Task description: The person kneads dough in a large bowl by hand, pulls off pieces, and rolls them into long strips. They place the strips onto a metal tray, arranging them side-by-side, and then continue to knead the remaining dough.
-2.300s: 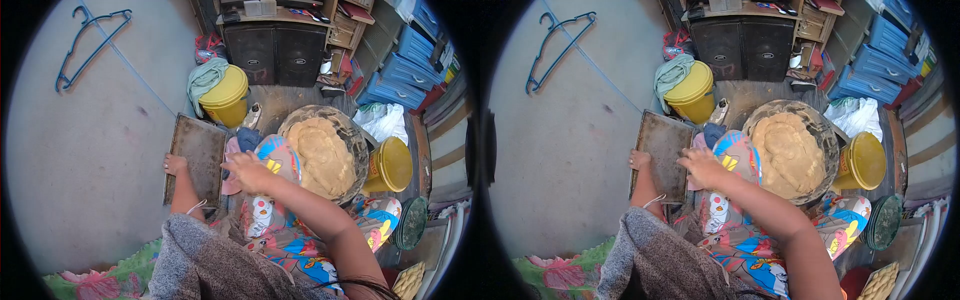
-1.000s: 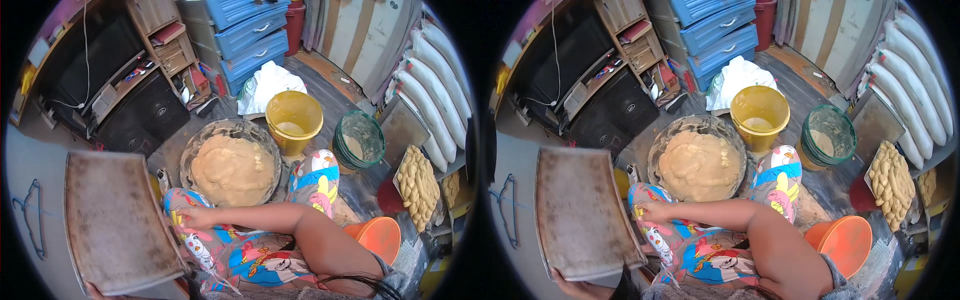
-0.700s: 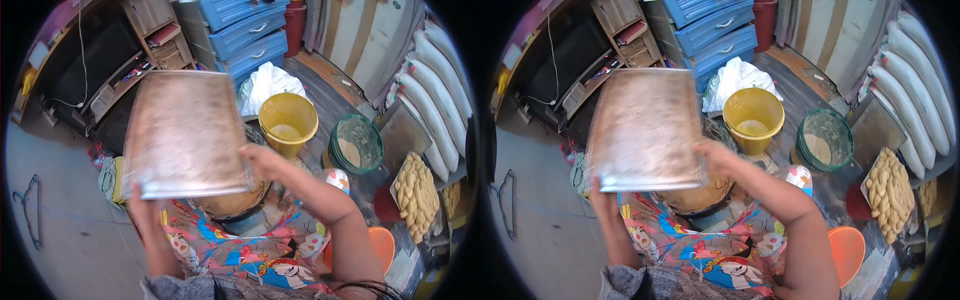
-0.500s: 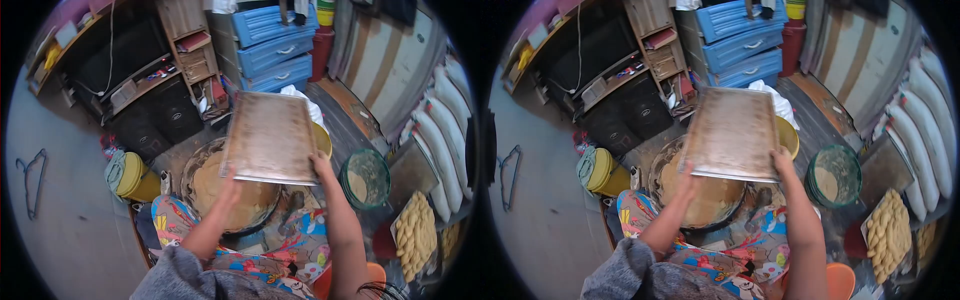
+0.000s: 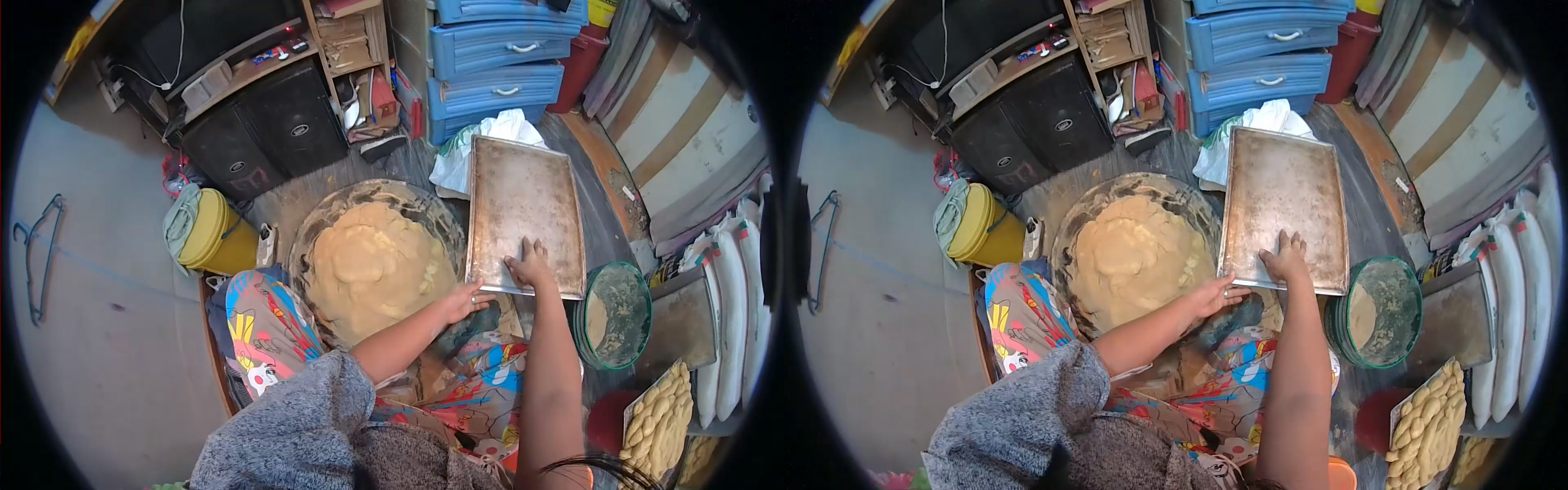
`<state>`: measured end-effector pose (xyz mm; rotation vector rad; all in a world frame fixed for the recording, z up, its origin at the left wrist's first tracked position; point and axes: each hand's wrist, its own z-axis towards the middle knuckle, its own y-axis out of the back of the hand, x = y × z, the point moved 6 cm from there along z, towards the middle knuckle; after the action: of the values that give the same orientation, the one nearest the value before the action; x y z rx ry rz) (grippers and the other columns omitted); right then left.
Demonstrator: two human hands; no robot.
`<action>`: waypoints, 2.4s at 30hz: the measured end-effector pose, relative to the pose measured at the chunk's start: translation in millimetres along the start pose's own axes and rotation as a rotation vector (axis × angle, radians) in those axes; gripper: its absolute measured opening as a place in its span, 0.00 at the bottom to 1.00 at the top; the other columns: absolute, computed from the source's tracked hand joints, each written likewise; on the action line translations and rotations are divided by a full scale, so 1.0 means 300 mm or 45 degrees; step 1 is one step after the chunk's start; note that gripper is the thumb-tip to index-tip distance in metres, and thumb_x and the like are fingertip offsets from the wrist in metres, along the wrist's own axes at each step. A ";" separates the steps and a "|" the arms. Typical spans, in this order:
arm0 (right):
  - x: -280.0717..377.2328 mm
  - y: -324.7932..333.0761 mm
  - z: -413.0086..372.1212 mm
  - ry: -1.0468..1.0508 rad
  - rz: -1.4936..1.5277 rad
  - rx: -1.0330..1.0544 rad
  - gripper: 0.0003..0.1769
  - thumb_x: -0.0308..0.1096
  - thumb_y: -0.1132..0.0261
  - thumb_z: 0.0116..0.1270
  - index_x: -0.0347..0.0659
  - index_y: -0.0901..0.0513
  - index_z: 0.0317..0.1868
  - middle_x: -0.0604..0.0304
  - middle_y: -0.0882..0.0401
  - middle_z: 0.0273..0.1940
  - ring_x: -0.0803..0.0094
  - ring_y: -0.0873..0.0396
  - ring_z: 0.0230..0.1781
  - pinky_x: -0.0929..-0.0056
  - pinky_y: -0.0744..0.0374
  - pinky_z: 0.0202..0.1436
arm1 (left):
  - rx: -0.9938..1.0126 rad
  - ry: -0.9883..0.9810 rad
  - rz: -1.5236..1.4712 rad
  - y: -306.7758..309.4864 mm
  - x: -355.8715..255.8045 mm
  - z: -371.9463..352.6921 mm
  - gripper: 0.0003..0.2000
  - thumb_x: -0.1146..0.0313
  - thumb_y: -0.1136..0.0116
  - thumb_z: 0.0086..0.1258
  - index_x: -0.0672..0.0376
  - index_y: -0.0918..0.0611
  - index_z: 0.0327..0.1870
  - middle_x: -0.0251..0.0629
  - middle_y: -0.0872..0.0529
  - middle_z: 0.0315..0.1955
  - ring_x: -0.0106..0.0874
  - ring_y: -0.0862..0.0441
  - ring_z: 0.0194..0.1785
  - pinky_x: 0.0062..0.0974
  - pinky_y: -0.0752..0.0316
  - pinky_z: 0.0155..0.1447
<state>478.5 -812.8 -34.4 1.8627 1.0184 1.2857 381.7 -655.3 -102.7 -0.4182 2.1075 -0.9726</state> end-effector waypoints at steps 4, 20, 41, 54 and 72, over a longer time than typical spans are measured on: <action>0.021 0.001 -0.017 -0.015 -0.177 0.029 0.50 0.55 0.32 0.48 0.51 0.46 0.70 0.45 0.59 0.71 0.46 0.59 0.72 0.35 0.50 0.66 | -0.141 0.000 0.134 0.041 -0.041 -0.016 0.28 0.46 0.49 0.66 0.58 0.32 0.58 0.36 0.25 0.52 0.34 0.25 0.54 0.32 0.29 0.51; 0.073 -0.038 -0.164 0.138 -0.693 -0.038 0.44 0.31 0.42 0.59 0.59 0.56 0.72 0.55 0.64 0.73 0.50 0.63 0.73 0.28 0.56 0.64 | -0.037 -0.069 -0.218 -0.046 -0.323 0.182 0.37 0.35 0.65 0.66 0.61 0.34 0.62 0.48 0.26 0.56 0.43 0.28 0.58 0.42 0.35 0.63; 0.139 -0.075 -0.386 0.077 -0.646 0.091 0.33 0.29 0.57 0.67 0.58 0.53 0.71 0.55 0.57 0.72 0.49 0.51 0.70 0.33 0.47 0.64 | -0.111 -0.064 0.636 0.078 -0.296 -0.001 0.21 0.65 0.50 0.70 0.62 0.35 0.61 0.42 0.23 0.49 0.32 0.23 0.49 0.31 0.28 0.53; 0.150 -0.091 -0.303 0.098 -0.759 0.285 0.69 0.40 0.24 0.38 0.53 0.66 0.72 0.54 0.69 0.73 0.55 0.65 0.74 0.36 0.60 0.69 | -0.745 -0.123 0.519 0.502 -0.381 -0.501 0.25 0.55 0.49 0.68 0.59 0.34 0.61 0.40 0.27 0.47 0.35 0.25 0.47 0.32 0.26 0.48; 0.805 -0.632 -0.419 0.877 -0.238 0.434 0.27 0.23 0.40 0.48 0.45 0.23 0.53 0.49 0.28 0.55 0.56 0.27 0.55 0.63 0.26 0.55 | -0.664 -0.743 2.318 0.324 -1.052 -1.033 0.20 0.70 0.38 0.55 0.63 0.23 0.51 0.49 0.22 0.49 0.40 0.23 0.52 0.31 0.30 0.56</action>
<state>367.9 -500.2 -47.6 1.5095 1.8164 1.7684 356.2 -258.1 113.0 0.8273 1.2812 0.6915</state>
